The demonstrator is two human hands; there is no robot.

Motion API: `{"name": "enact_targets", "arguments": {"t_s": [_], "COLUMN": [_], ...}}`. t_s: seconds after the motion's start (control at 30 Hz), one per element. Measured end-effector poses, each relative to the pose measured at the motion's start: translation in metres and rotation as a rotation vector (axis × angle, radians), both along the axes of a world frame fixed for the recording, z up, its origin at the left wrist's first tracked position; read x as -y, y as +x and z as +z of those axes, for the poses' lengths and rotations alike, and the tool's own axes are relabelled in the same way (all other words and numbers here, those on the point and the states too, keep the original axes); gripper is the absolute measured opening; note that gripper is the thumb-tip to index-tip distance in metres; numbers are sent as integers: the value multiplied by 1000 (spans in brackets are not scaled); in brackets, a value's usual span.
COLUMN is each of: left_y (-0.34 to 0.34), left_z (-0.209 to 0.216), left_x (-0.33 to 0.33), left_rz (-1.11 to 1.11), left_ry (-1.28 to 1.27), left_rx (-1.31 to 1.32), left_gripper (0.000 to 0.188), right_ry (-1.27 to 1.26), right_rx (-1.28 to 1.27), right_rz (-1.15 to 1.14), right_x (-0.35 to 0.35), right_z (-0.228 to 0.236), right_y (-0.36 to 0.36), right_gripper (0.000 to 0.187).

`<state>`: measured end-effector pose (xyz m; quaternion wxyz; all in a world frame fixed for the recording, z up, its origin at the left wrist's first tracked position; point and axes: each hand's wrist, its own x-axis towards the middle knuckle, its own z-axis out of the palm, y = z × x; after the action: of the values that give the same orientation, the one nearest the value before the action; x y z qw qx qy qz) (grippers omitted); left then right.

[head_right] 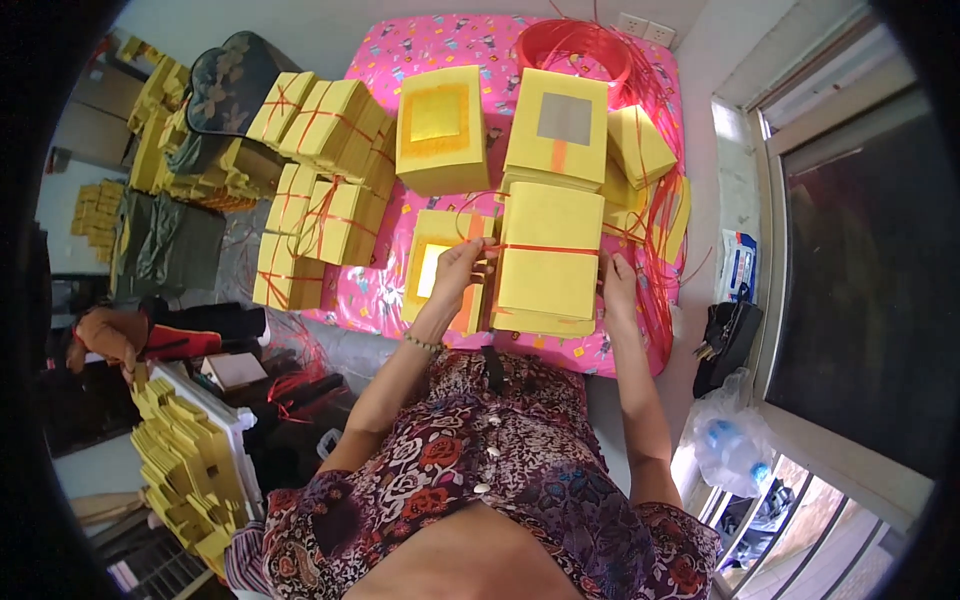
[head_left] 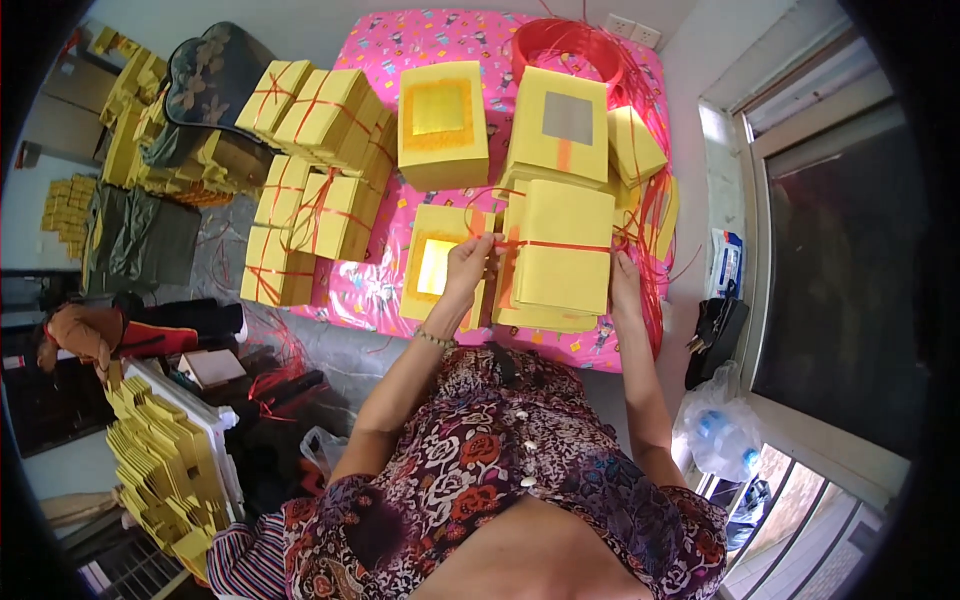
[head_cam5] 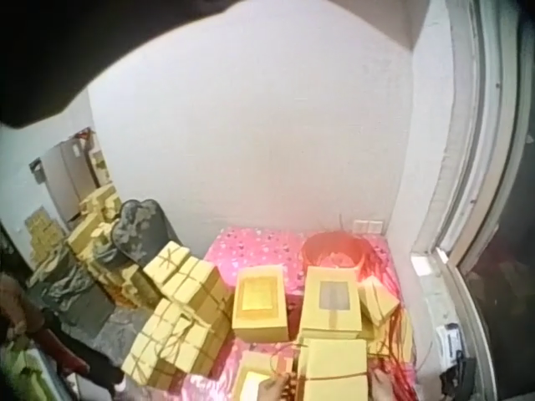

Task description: Counting and bundling stacks of yellow paper products using red string.

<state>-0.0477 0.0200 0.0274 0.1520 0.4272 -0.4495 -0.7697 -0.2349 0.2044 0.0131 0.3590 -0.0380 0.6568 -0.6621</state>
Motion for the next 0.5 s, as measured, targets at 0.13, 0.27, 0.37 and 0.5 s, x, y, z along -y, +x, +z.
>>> {"name": "enact_targets", "arguments": {"t_s": [0.13, 0.27, 0.37, 0.5], "left_y": [-1, -7, -9, -11], "left_z": [-1, -3, -17, -23], "left_x": [10, 6, 2, 1], "left_rz": [-88, -231, -261, -275], "left_ry": [-153, -177, -252, -382], "left_rx": [48, 120, 218, 319], "left_gripper": [30, 30, 32, 35], "right_ry": [41, -93, -11, 10], "right_rx": [-70, -23, -59, 57], "right_rz": [2, 63, 136, 127], "right_x": [-3, -15, -9, -4], "right_z": [-9, -24, -15, 7], "right_y": [-2, -9, -2, 7], "right_gripper": [20, 22, 18, 24]}}
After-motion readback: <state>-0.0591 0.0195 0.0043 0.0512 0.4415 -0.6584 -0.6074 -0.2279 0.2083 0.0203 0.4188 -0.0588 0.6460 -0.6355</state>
